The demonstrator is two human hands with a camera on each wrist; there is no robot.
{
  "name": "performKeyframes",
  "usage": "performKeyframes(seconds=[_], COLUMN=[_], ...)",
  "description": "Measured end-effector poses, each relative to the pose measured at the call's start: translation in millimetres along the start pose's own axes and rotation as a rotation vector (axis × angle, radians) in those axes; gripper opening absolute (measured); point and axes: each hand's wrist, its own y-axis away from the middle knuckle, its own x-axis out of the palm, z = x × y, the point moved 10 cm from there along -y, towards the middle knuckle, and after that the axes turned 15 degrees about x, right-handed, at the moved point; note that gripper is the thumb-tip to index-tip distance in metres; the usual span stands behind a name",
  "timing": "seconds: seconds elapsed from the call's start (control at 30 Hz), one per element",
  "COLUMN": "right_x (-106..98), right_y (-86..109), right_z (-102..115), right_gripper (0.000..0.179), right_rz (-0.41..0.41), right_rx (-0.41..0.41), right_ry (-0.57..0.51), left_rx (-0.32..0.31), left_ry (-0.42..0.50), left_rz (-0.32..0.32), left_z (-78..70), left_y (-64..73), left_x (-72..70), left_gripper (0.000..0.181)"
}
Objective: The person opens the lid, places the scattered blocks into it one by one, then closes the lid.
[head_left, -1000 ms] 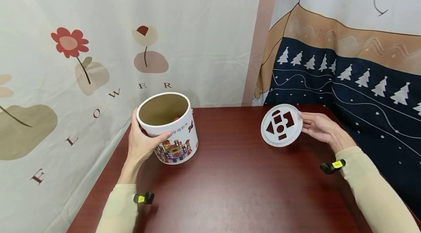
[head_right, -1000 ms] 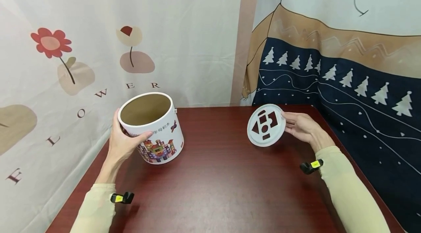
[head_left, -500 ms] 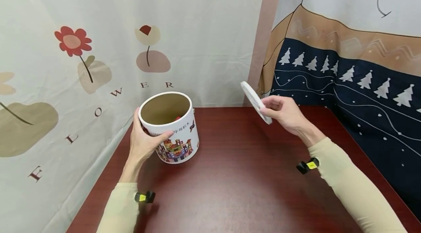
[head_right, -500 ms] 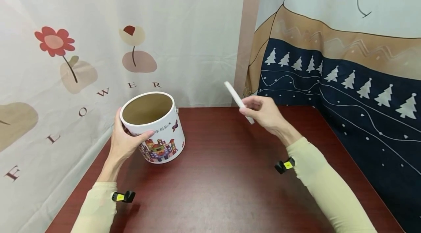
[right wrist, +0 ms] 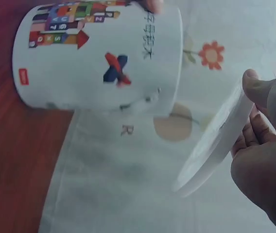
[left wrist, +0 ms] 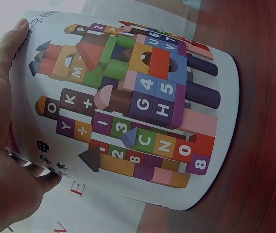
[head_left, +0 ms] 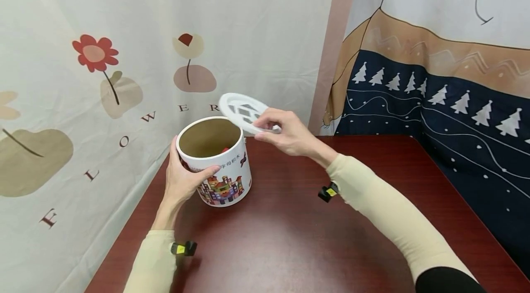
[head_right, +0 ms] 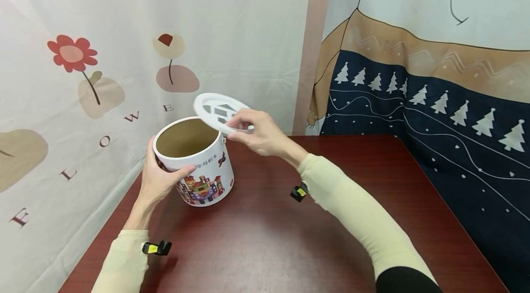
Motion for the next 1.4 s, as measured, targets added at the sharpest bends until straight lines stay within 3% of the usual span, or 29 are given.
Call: performKeyframes(seconds=[0.27,0.53,0.93,1.2,1.3,1.4], right_x=[62,100,109,116,112,101], right_y=[-28.4,-42.3,-38.1,-32.8,-33.0,-37.4], right_z=[34,31,22,26,24,17], right_gripper=[0.014,0.018,0.021,0.022,0.025,0.033], right_rz=[0.149,0.268,0.3,0.316,0.282,0.193], right_rx=[-0.141,-0.114,-0.057,-0.11,-0.097,-0.054], right_ry=[0.176,0.3,0.317,0.342,0.32,0.293], left_rx=[-0.009,-0.017,-0.031,-0.006,-0.024,-0.021], left_ry=[-0.013,-0.015,0.0,0.082,0.13,0.126], left_rz=[0.036,0.042,0.03,0.019,0.024,0.012], left_z=[-2.5,0.8,1.5,-4.6,-4.5,-5.1], left_y=[-1.2,0.6,2.9,3.9,4.2,0.9], left_x=[3.0,3.3,3.4,1.6,-0.5,-7.9], left_gripper=[0.132,0.135,0.134,0.132,0.133,0.118])
